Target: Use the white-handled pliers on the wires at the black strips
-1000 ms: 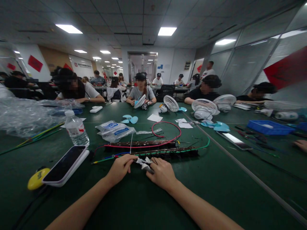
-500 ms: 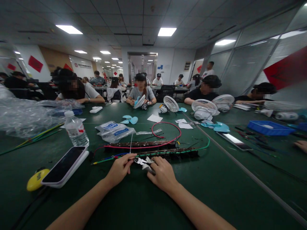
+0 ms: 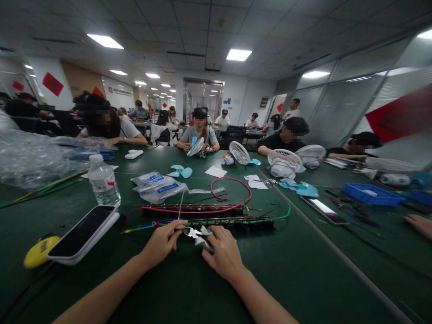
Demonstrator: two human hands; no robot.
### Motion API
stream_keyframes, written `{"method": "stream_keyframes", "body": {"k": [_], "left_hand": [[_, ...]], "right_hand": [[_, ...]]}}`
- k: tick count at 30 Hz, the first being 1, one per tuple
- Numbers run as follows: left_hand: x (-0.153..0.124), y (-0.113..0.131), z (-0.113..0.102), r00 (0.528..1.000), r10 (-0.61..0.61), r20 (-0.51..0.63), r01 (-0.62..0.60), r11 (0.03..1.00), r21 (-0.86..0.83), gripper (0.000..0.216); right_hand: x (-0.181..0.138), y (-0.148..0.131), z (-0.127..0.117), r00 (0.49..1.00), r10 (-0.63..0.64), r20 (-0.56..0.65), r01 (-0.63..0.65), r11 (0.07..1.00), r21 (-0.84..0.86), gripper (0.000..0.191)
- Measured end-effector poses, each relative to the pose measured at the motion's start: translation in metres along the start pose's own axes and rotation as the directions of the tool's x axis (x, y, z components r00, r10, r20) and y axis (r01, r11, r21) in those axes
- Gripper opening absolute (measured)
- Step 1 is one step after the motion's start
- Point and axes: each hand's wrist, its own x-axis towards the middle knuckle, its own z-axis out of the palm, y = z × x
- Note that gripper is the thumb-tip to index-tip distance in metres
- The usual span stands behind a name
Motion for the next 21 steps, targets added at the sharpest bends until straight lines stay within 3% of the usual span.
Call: {"method": "stream_keyframes", "body": {"k": [21], "left_hand": [[0.0011, -0.0005, 0.0020, 0.998, -0.061, -0.012, 0.061, 0.998, -0.030, 0.031]], "right_hand": [[0.0065, -0.0020, -0.0019, 0.999, -0.034, 0.019, 0.035, 0.998, -0.055, 0.024]]}}
